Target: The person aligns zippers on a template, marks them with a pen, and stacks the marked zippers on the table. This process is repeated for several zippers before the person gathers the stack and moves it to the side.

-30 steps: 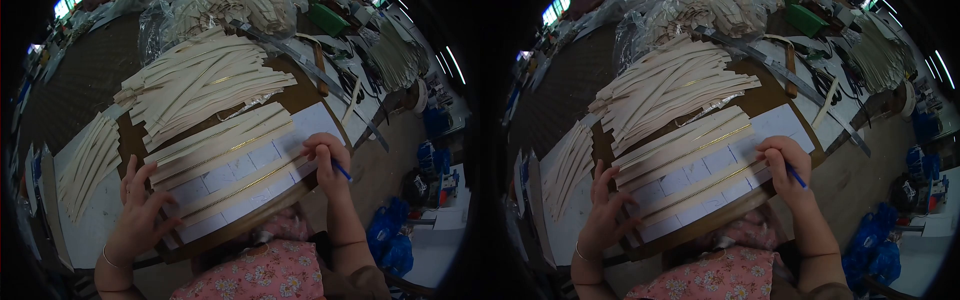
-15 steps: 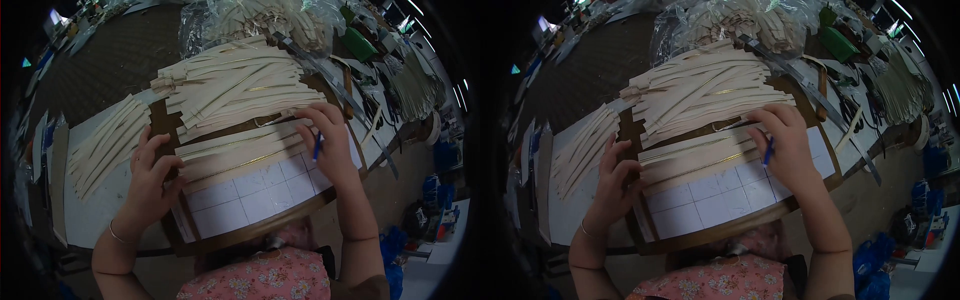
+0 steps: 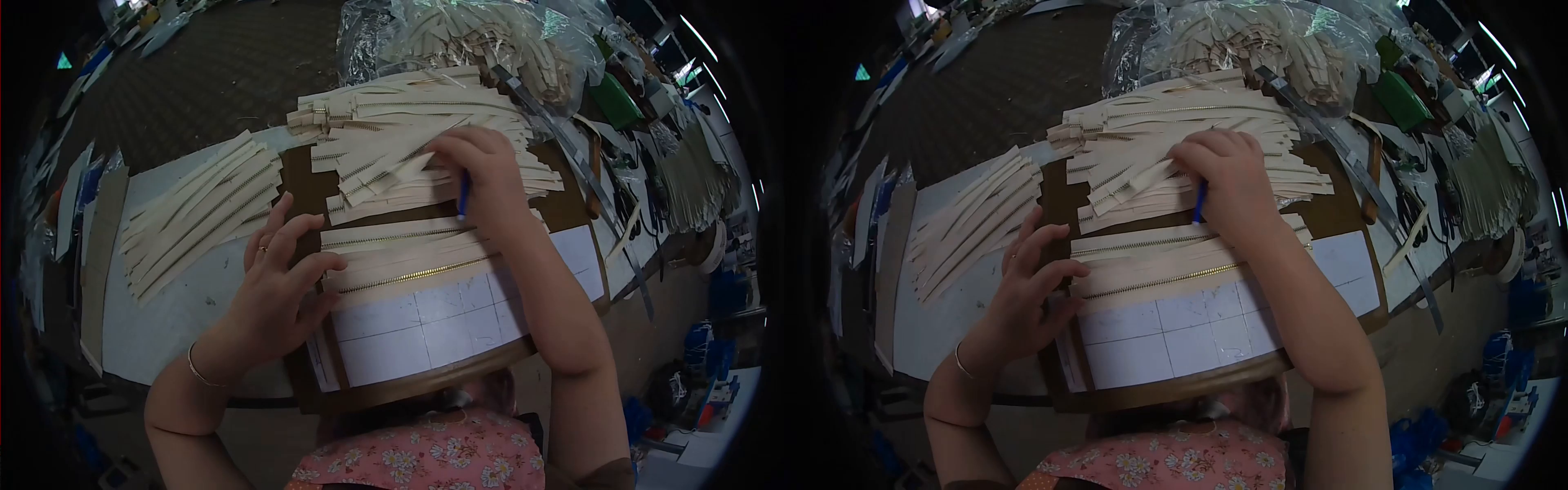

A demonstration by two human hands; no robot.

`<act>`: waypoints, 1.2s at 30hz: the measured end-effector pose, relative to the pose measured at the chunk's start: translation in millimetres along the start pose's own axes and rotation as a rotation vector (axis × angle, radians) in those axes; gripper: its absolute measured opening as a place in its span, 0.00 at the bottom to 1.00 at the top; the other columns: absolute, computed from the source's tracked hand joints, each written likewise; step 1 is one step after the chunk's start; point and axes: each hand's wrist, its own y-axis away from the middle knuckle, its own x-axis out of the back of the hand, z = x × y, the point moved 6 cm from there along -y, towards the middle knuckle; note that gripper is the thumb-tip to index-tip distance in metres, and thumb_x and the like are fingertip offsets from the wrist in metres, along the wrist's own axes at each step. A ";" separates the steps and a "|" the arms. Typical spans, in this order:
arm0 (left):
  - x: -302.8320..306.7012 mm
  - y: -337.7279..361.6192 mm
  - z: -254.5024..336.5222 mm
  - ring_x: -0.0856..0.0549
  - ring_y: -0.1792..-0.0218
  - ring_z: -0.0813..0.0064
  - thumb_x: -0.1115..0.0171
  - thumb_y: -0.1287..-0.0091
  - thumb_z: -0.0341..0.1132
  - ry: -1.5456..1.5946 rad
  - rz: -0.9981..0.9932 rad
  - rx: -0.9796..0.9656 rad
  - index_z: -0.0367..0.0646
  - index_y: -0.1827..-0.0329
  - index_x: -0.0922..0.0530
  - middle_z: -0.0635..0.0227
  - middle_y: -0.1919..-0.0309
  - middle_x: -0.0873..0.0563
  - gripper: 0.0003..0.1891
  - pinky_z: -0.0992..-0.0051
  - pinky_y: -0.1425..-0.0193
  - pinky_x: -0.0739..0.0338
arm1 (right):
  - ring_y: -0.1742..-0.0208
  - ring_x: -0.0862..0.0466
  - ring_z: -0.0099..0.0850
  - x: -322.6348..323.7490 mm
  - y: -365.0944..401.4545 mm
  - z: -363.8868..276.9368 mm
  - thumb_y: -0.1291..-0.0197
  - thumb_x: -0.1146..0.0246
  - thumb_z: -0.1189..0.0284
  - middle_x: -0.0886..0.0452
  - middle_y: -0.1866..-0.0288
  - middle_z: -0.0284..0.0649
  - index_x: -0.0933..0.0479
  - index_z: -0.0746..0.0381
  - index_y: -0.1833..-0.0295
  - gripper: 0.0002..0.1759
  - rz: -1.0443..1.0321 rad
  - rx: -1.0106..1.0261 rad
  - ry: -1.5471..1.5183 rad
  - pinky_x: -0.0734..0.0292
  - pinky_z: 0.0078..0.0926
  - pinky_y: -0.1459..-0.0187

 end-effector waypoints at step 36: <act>-13.9 11.9 19.9 0.56 0.17 0.39 0.23 0.42 0.50 0.057 -0.287 -0.040 0.54 0.32 0.27 0.54 0.22 0.43 0.36 0.42 0.20 0.57 | 0.70 0.17 0.39 75.3 91.3 -71.8 0.38 0.31 0.74 0.16 0.67 0.41 0.19 0.60 0.47 0.13 -0.400 -0.279 -0.097 0.22 0.34 0.65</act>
